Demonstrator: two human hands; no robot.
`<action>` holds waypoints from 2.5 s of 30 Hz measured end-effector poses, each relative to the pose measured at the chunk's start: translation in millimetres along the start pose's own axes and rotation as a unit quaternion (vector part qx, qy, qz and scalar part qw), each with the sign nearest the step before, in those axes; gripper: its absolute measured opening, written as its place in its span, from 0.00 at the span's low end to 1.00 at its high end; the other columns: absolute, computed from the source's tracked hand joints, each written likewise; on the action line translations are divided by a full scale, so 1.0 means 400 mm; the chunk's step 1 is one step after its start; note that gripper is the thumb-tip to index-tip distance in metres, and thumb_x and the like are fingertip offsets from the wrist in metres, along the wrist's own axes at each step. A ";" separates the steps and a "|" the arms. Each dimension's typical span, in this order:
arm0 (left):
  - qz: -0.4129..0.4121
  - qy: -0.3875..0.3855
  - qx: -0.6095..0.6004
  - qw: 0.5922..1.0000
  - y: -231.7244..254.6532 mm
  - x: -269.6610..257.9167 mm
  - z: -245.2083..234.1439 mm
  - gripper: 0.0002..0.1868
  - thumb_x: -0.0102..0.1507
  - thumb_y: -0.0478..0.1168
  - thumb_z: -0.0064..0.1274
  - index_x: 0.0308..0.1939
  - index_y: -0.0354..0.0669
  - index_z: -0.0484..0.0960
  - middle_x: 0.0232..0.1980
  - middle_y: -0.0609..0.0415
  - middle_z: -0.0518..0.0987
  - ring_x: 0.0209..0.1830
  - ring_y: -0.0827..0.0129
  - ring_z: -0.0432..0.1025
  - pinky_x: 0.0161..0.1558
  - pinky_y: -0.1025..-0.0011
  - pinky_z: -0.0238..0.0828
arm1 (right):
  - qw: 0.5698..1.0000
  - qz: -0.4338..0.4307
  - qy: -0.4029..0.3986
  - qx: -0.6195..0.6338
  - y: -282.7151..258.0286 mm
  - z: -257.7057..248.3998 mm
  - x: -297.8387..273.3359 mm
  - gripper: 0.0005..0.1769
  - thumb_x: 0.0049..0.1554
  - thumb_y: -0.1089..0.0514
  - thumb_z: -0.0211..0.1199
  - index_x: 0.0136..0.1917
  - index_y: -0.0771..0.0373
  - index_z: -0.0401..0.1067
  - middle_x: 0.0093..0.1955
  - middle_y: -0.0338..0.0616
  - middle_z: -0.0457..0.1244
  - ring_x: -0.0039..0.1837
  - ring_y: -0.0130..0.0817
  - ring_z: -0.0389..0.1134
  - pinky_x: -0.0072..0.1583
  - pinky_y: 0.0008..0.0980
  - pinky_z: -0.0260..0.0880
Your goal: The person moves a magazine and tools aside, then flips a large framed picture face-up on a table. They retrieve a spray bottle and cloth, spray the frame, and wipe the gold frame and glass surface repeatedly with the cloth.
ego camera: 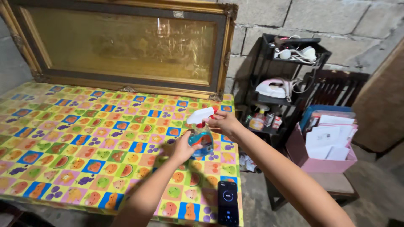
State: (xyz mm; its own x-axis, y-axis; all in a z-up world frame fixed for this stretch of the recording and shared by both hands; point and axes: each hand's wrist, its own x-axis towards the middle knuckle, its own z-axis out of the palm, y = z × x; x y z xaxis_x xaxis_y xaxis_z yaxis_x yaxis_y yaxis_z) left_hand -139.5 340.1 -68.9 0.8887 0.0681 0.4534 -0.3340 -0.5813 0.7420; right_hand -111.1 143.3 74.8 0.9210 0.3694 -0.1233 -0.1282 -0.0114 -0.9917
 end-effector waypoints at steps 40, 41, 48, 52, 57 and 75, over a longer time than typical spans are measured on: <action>-0.008 0.010 0.212 0.977 -0.494 -0.003 0.216 0.54 0.51 0.44 0.69 0.75 0.34 0.55 0.63 0.31 0.72 0.64 0.40 0.67 0.65 0.54 0.63 | 0.942 -0.181 -0.039 -0.280 0.444 -0.124 0.362 0.34 0.57 0.61 0.65 0.73 0.64 0.58 0.67 0.49 0.67 0.65 0.41 0.71 0.63 0.36 0.72; -0.005 0.011 0.228 0.974 -0.474 -0.013 0.204 0.54 0.51 0.45 0.68 0.75 0.36 0.55 0.63 0.32 0.73 0.65 0.41 0.67 0.66 0.54 0.63 | 0.941 -0.187 -0.041 -0.280 0.440 -0.124 0.348 0.34 0.56 0.60 0.64 0.74 0.64 0.57 0.68 0.50 0.67 0.67 0.42 0.70 0.64 0.37 0.71; -0.134 -0.074 0.253 0.955 -0.233 -0.056 0.090 0.39 0.62 0.47 0.56 0.74 0.43 0.60 0.63 0.39 0.74 0.65 0.46 0.68 0.68 0.52 0.61 | 0.894 -0.223 -0.009 -0.388 0.362 -0.137 0.196 0.34 0.55 0.55 0.64 0.73 0.63 0.60 0.66 0.58 0.66 0.67 0.49 0.69 0.65 0.42 0.69; -0.060 -0.003 0.262 0.963 -0.082 -0.121 0.048 0.33 0.63 0.47 0.54 0.70 0.42 0.64 0.65 0.42 0.74 0.65 0.48 0.68 0.66 0.51 0.61 | 0.840 -0.318 0.031 -0.438 0.315 -0.156 0.055 0.33 0.54 0.56 0.66 0.71 0.63 0.61 0.67 0.61 0.63 0.67 0.60 0.64 0.66 0.48 0.66; 0.082 0.011 0.336 0.938 0.054 -0.262 0.041 0.31 0.61 0.45 0.52 0.68 0.41 0.67 0.68 0.45 0.72 0.71 0.52 0.63 0.70 0.50 0.54 | 0.817 -0.318 0.057 -0.477 0.307 -0.182 -0.165 0.33 0.54 0.55 0.66 0.70 0.61 0.61 0.68 0.60 0.59 0.67 0.61 0.63 0.64 0.50 0.67; 0.243 -0.230 0.442 0.833 0.349 -0.341 0.182 0.31 0.59 0.44 0.54 0.66 0.42 0.68 0.72 0.45 0.65 0.77 0.51 0.54 0.73 0.41 0.42 | 0.792 -0.251 0.069 -0.552 0.272 -0.401 -0.439 0.30 0.52 0.55 0.65 0.68 0.56 0.65 0.72 0.56 0.57 0.66 0.58 0.64 0.63 0.49 0.68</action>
State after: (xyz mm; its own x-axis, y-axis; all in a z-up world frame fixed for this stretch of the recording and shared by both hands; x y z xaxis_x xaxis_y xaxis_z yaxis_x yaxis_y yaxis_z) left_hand -284.6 190.7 -63.2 0.8105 -0.5484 0.2056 -0.5084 -0.8331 -0.2180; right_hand -227.9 -72.0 -17.1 0.7949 0.4809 0.3700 0.5970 -0.7288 -0.3353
